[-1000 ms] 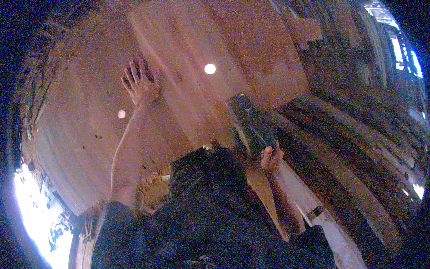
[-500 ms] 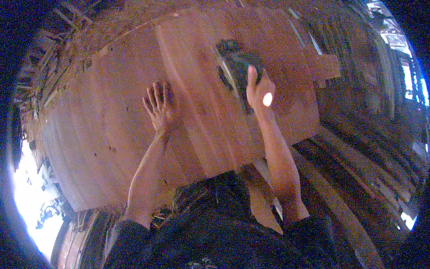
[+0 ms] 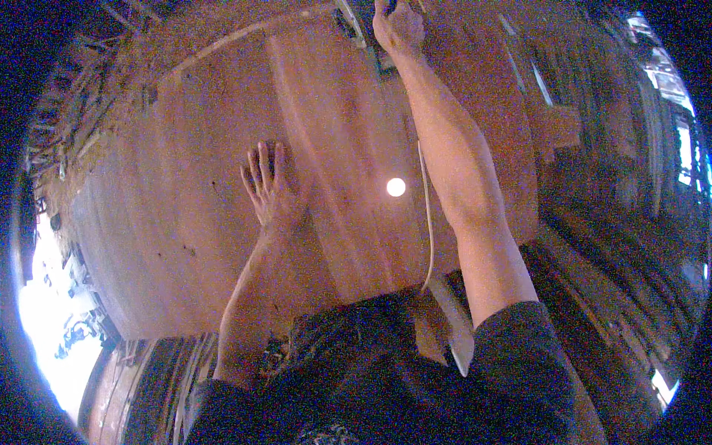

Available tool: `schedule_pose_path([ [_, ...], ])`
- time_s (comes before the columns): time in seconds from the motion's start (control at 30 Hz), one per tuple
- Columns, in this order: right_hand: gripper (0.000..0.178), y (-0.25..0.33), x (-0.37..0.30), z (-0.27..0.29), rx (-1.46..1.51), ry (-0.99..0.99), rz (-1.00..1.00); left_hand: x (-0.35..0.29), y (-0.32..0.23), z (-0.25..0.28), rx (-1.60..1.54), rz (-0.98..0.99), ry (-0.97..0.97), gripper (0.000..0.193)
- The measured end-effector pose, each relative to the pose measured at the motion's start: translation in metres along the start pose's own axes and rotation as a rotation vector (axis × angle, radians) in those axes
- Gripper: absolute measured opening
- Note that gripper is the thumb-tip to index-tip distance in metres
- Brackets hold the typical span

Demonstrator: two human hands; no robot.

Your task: The person uses a handheld electric sander to smooth the surface of a large wooden board resting on supports. The person moves the sander across the board in repeated passes, holding the board with the left hand while operating the tool with the right hand.

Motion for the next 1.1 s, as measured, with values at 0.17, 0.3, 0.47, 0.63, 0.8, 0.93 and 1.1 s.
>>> schedule_pose_path([
  [0.17, 0.076, -0.046, -0.084, 0.096, -0.024, -0.029, 0.046, 0.004, 0.003, -0.004, 0.047, -0.070, -0.083, 0.087],
  [0.3, 0.060, -0.069, -0.194, 0.230, -0.060, 0.085, -0.163, 0.003, 0.002, -0.004, 0.037, -0.059, -0.121, 0.085],
  [0.47, 0.052, -0.158, -0.366, 0.397, -0.188, -0.040, -0.383, 0.002, 0.000, -0.009, 0.066, -0.101, -0.173, 0.083],
  [0.63, 0.060, -0.220, -0.499, 0.520, -0.420, -0.239, -0.232, -0.015, -0.011, -0.030, 0.174, -0.120, -0.136, 0.083],
  [0.8, 0.051, -0.223, -0.492, 0.507, -0.520, -0.216, -0.094, -0.047, -0.063, -0.023, -0.017, -0.203, -0.181, 0.085],
  [0.93, 0.049, -0.224, -0.436, 0.455, -0.047, -0.166, -0.427, -0.049, -0.062, -0.028, 0.012, -0.203, -0.125, 0.086],
  [1.1, 0.051, -0.177, -0.303, 0.351, -0.249, -0.059, -0.208, -0.044, -0.067, -0.019, 0.036, -0.163, -0.051, 0.087],
])
Point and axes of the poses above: each hand's wrist, its own x-axis towards the middle knuckle, its own z-axis out of the back of the hand, y = z × x, the point moved 7 cm from there along x, towards the middle knuckle, and after that the axes turned 15 degrees about -y, right-handed, at the moved point
